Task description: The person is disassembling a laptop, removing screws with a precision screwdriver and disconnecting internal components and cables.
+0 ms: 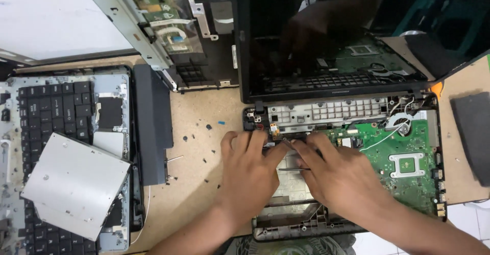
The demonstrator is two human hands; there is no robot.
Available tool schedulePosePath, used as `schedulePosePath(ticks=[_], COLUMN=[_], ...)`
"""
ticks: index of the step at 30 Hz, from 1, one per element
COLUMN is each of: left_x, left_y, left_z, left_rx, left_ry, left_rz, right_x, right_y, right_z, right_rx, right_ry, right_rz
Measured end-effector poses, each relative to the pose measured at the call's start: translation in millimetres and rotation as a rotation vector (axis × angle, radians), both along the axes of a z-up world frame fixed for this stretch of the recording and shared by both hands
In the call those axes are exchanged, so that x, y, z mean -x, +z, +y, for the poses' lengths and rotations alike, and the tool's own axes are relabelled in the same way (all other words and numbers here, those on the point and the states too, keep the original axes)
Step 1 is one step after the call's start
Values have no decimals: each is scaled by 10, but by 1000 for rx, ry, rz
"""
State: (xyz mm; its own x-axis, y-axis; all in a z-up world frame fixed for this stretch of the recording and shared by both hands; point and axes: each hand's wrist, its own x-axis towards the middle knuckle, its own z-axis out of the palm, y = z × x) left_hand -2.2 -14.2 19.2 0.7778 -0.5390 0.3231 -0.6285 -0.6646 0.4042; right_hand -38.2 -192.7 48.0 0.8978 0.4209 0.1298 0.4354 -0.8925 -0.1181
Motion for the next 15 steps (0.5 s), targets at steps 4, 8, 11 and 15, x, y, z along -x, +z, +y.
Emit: schedulePosePath(ticks=[4,8,11,15], left_x=[-15,-47,-36,-38], left_y=[-39,-64,-69,-60], left_z=[7,14,18,18], left_rx=[29,133,130,112], left_ry=[-36,-39,-48,-55], left_rz=[-24,-47,-11,14], right_x=[-18,-68,-60,-60], right_y=[3,-8,-10,-13], right_z=[15,-61,-80,-79], right_rx=[-121,-296,-283,-251], right_ry=[11,-17,2,7], right_rz=[24,154,136,123])
